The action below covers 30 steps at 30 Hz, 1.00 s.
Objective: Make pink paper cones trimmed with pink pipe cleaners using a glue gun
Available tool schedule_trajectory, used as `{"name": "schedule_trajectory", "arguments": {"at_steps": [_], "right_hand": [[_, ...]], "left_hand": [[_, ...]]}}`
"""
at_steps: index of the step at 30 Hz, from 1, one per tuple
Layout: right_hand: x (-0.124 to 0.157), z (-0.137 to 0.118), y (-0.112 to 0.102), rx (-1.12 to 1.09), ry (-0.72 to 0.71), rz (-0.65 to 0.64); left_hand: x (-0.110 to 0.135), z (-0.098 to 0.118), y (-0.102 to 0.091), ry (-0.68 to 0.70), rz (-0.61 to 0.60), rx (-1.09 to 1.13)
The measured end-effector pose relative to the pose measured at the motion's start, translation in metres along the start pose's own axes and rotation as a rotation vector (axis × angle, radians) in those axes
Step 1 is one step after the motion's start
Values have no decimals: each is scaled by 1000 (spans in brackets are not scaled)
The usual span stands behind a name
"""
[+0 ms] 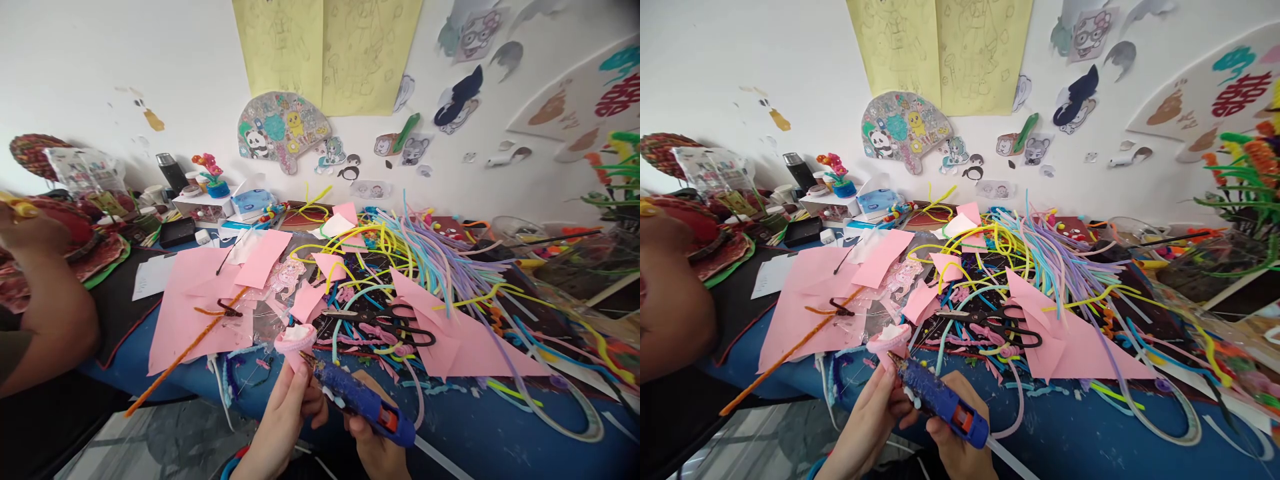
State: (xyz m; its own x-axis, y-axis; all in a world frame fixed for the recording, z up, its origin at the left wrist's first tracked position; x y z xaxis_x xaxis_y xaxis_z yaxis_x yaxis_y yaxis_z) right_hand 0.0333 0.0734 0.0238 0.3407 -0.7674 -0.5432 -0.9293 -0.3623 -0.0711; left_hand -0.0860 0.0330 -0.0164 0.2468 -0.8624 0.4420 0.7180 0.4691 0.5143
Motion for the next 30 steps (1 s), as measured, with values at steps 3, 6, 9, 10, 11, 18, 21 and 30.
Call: {"name": "schedule_trajectory", "arguments": {"at_steps": [3,6,9,10,11,18,21,30], "right_hand": [[1,0,1,13,-11,-16],[5,7,1,7,11,-13],[8,12,0,6,29,-1],[9,12,0,2,31,3],[9,13,0,-6,31,6],[4,6,0,-35,19,-1],[2,3,1,-28,-3,-16],[4,4,6,-48,27,-72]], "left_hand": [[-1,0,1,6,-13,-23],[-2,0,0,-2,2,-24],[-2,-1,-3,-26,25,-7],[-2,-2,-3,-32,28,-2],[-2,-1,-3,-33,28,2],[-2,-2,1,-15,17,-24],[0,-1,1,-5,43,-35],[1,6,-1,47,110,-30]]}}
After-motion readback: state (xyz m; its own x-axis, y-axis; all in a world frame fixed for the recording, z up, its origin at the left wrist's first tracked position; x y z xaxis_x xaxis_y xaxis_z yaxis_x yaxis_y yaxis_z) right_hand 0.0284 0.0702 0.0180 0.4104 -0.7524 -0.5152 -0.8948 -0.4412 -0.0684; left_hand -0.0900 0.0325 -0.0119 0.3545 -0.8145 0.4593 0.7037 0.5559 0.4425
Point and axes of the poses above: each hand's wrist, its own x-axis away from the middle knuckle, its own y-axis out of the palm, z = x × y, the point moved 9 cm from there along -x, towards the middle knuckle, and after that the axes turned 5 degrees about -y, right-handed, at the moved point
